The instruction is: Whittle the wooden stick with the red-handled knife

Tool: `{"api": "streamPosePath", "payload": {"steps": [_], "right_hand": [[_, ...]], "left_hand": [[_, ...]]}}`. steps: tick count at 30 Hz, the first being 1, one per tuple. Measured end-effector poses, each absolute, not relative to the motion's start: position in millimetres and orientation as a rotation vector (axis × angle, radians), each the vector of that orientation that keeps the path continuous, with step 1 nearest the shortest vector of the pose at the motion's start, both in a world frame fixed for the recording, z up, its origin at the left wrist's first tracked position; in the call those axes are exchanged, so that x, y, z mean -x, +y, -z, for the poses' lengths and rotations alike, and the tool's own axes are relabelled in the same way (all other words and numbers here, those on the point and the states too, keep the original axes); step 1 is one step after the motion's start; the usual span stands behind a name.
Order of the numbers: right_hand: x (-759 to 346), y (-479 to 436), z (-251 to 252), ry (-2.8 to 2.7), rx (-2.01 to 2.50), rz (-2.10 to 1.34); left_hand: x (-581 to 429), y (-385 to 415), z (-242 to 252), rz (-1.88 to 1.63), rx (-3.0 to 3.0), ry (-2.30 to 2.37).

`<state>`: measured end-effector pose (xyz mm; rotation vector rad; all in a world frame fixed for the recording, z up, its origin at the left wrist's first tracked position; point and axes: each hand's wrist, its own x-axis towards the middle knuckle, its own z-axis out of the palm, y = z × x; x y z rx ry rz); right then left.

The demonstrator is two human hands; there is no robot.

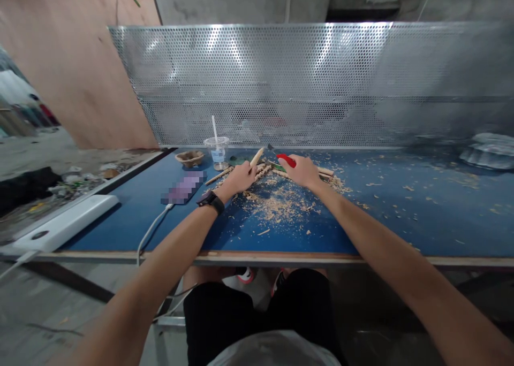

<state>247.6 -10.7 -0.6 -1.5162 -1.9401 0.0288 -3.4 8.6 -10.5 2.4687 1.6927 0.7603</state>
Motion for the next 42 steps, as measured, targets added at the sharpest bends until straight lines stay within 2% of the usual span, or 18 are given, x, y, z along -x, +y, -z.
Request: {"api": "streamPosePath", "payload": {"steps": [6, 9, 19, 24, 31, 42], "right_hand": [[-215, -25, -1, -2.065, 1.364, 0.012], [-220, -18, 5, -2.155, 1.38, -0.074], [-278, 12, 16, -1.888, 1.732, -0.097], [-262, 4, 8, -1.811, 1.6, -0.148], [-219, -17, 4, -2.101, 1.294, -0.116], [-275, 14, 19, -1.921, 1.712, -0.086]], "left_hand": [[3, 5, 5, -0.773, -2.557, 1.703], [0, 2, 2, -0.867, -2.503, 1.737], [-3, 3, 6, -1.046, -2.225, 1.553], [3, 9, 6, -1.0, -2.191, 1.695], [0, 3, 0, -0.944, -2.185, 1.704], [-4, -5, 0, -0.892, -2.259, 1.591]]}}
